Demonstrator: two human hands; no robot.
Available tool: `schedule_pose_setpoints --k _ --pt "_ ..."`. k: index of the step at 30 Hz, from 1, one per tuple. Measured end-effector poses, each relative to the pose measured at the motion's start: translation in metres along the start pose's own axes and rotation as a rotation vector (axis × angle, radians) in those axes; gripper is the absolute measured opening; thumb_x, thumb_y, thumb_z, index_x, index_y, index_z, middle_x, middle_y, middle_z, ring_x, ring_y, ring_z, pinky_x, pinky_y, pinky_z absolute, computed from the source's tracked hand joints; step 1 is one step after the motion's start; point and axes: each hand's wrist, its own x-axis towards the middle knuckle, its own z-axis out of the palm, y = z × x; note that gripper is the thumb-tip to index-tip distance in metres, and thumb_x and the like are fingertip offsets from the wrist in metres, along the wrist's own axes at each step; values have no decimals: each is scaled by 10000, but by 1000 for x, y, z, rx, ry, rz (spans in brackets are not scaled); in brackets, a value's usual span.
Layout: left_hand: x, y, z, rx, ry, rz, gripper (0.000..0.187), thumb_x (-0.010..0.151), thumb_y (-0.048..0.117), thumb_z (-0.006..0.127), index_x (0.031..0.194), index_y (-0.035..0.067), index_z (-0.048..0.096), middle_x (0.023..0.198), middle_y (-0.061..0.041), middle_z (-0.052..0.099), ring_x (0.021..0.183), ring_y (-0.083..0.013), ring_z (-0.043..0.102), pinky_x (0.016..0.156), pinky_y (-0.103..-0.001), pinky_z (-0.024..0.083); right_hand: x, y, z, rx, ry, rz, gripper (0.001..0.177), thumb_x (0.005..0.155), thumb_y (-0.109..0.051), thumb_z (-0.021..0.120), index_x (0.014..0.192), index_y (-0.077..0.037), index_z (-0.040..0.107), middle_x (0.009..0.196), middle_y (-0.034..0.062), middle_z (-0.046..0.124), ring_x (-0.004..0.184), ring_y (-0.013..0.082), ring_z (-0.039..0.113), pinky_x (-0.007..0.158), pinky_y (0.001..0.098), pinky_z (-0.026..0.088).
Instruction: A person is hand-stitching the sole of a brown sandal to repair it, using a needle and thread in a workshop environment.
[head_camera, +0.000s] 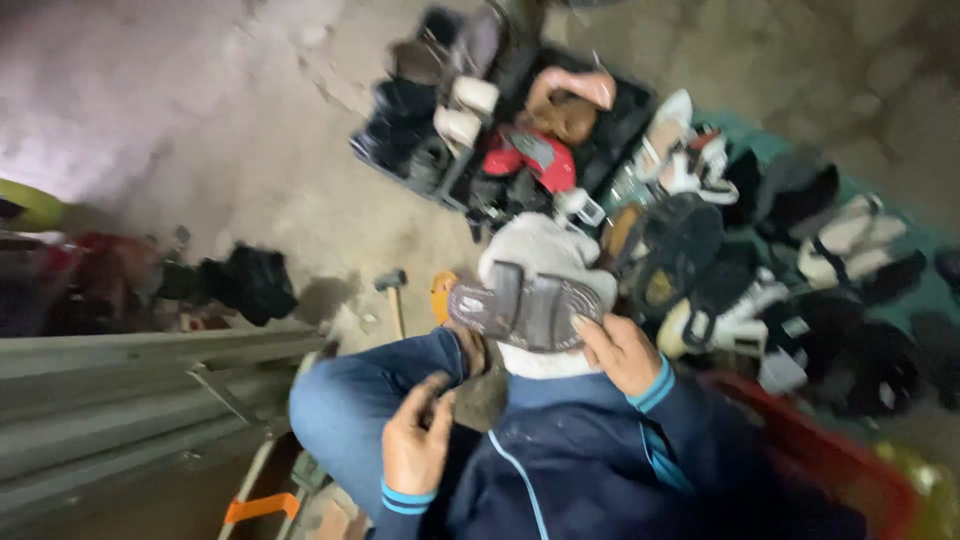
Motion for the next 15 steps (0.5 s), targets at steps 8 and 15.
schedule_pose_setpoints --k 8,15 --pt "21 23 10 80 -115 183 321 1012 76 557 1313 -31 583 1282 -217 553 1234 -325 590 1001 -361 571 15 -2 -8 -167 8 -134 519 1039 -368 502 595 -101 508 525 72 574 554 287 634 722 431 469" --pt "70 62 32 53 -371 160 480 1011 136 602 1470 20 520 1220 -114 718 1076 -202 713 970 -309 545 41 16 1 -35 -73 -54 445 1043 -336 529 665 -102 534 558 35 592 516 174 598 591 351 481"
